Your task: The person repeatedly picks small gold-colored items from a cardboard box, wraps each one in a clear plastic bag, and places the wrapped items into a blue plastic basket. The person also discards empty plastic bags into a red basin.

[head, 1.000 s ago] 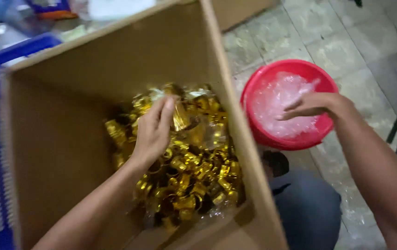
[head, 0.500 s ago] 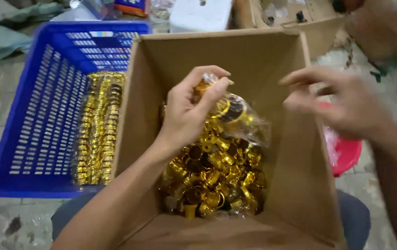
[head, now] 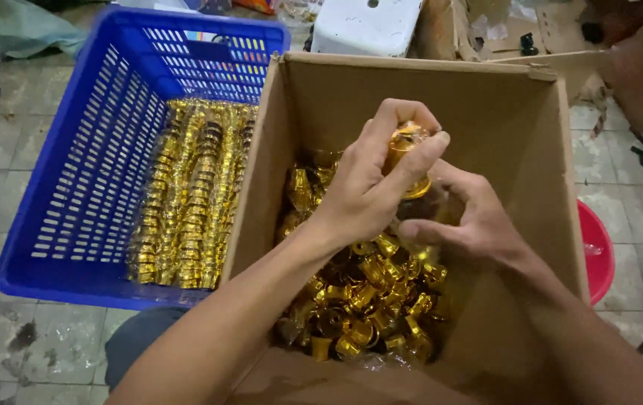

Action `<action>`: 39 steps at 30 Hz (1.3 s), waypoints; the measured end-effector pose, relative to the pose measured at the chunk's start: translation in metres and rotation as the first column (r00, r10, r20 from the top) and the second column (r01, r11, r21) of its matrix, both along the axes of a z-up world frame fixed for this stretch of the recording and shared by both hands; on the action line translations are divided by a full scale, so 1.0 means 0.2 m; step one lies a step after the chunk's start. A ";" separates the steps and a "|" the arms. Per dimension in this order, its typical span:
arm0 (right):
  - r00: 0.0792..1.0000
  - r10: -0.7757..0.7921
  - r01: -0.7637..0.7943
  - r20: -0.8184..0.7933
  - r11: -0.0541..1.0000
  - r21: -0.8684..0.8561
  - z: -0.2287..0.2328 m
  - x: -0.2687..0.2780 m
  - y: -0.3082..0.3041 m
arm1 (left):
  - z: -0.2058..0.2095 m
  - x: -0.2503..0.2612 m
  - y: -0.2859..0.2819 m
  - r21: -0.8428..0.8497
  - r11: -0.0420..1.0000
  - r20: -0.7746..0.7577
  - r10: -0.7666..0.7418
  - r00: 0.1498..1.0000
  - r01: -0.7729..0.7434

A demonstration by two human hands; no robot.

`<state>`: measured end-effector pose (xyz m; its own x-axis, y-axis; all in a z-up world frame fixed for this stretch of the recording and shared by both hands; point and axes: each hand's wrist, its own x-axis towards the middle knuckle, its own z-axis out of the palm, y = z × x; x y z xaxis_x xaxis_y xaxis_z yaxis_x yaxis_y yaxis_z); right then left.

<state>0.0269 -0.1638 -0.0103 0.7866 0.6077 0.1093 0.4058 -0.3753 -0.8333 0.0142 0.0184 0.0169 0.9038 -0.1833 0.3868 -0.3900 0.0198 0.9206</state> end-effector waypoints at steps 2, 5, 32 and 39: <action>0.972 -0.088 0.145 -0.220 0.954 0.261 0.05 -0.08 0.08 | -0.02 0.00 -0.01 -0.004 0.997 -0.012 -0.075 0.997 0.075; 0.924 -0.224 0.316 -0.311 0.904 0.287 -0.02 -0.12 0.09 | 0.00 -0.02 0.00 0.045 0.995 0.000 -0.094 0.996 0.094; 0.938 -0.332 0.337 0.103 0.941 -0.037 0.02 -0.07 0.05 | -0.10 0.05 0.04 0.090 0.996 0.077 -0.032 0.996 0.025; 0.953 -0.286 0.295 0.097 0.950 -0.099 -0.01 -0.04 0.02 | -0.17 0.10 0.03 0.096 0.995 0.095 -0.008 0.995 -0.001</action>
<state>0.0196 -0.1599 -0.0123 0.9223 0.3658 0.1244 0.3291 -0.5750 -0.7490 0.0338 0.0249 -0.0177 0.8629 -0.2263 0.4520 -0.4764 -0.0650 0.8768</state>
